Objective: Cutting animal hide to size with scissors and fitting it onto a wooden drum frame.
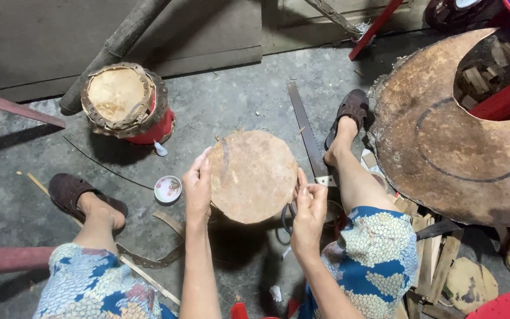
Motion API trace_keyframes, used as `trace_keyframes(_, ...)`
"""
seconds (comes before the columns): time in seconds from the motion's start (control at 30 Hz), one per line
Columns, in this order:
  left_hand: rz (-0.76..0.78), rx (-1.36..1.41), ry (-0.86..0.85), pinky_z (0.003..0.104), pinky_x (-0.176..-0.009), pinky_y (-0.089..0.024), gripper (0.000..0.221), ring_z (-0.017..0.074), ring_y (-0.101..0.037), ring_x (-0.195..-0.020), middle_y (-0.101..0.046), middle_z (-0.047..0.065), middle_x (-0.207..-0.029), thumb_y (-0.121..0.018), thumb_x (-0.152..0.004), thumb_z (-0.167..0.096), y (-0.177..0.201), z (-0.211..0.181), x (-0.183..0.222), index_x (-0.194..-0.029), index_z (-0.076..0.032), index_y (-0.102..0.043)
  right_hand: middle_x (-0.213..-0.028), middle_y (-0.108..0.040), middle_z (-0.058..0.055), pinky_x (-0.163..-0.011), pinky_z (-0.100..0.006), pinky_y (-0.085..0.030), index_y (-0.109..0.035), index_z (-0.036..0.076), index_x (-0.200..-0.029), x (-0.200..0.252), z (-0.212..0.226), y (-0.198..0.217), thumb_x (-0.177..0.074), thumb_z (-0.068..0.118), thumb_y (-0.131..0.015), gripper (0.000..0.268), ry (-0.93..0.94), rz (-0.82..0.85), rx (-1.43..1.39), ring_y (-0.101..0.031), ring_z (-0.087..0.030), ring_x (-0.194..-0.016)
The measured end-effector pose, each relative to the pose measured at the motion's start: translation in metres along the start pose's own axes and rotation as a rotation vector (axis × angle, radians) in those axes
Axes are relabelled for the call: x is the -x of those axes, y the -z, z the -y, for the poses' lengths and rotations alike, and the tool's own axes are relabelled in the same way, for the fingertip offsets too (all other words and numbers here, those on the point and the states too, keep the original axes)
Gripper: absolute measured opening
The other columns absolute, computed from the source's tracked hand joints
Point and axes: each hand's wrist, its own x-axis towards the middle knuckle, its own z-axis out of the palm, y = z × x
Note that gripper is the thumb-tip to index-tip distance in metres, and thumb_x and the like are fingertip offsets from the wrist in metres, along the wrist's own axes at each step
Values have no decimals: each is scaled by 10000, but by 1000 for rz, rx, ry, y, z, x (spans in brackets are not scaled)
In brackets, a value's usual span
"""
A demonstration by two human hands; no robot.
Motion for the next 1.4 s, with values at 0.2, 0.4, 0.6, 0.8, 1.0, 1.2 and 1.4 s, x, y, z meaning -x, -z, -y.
trace_keyframes(0.2,-41,35,10,446,-1104,-436,334,224,-601,-1257,-705,148,-1289,-544,-1040,-211,-5,-1,0,-1313,-93,-698,-1528,-458,-295,-1122,-467,-401,-445,41,-1054,-1,-8,3,-1072,199,-451,159,-78,-23,-66,-446,-368,-1425)
trace_keyframes(0.4,-43,138,61,403,-971,-538,325,179,-651,-1075,-732,171,-1207,-529,-1046,-180,-4,3,-5,-1301,-80,-704,-1542,-488,-249,-1106,-455,-403,-468,95,-1011,-1,11,5,-1046,179,-490,93,-234,-31,-303,-495,-331,-1415)
trace_keyframes(0.6,-38,222,104,371,-885,-577,326,153,-658,-966,-742,164,-1148,-535,-1047,-186,-6,5,-6,-1310,-75,-695,-1560,-359,-352,-1150,-550,-358,-436,61,-1039,0,12,8,-1057,167,-463,111,-166,0,-319,-382,-468,-1442)
trace_keyframes(0.8,-42,248,109,350,-845,-597,329,138,-655,-930,-746,163,-1101,-558,-1038,-182,-3,8,-8,-1320,-71,-685,-1488,-458,-362,-1143,-553,-361,-434,20,-1060,6,7,8,-1071,188,-440,168,-53,16,-138,-418,-469,-1412)
trace_keyframes(1.0,-53,109,48,430,-956,-545,390,268,-635,-1113,-695,227,-1218,-625,-1011,-237,0,-5,-6,-1337,-23,-652,-1469,-489,-358,-1143,-539,-379,-424,15,-1051,7,4,10,-1074,179,-427,166,-64,24,-109,-439,-454,-1404)
trace_keyframes(1.2,-180,-653,-475,563,-1159,-215,332,337,-454,-1340,-577,114,-1356,-632,-976,-185,-33,-49,27,-1306,-151,-644,-1433,-563,-297,-1117,-577,-405,-472,31,-1040,-2,1,22,-1061,185,-456,155,-122,-39,-17,-504,-426,-1379)
trace_keyframes(1.4,367,-702,-501,400,-1006,-422,202,191,-560,-1117,-661,-24,-1102,-688,-913,-199,-67,-34,59,-1096,-240,-764,-987,-670,-83,-812,-286,-589,-676,43,-962,-9,-25,40,-952,139,-712,103,-65,-218,77,-629,-128,-884)
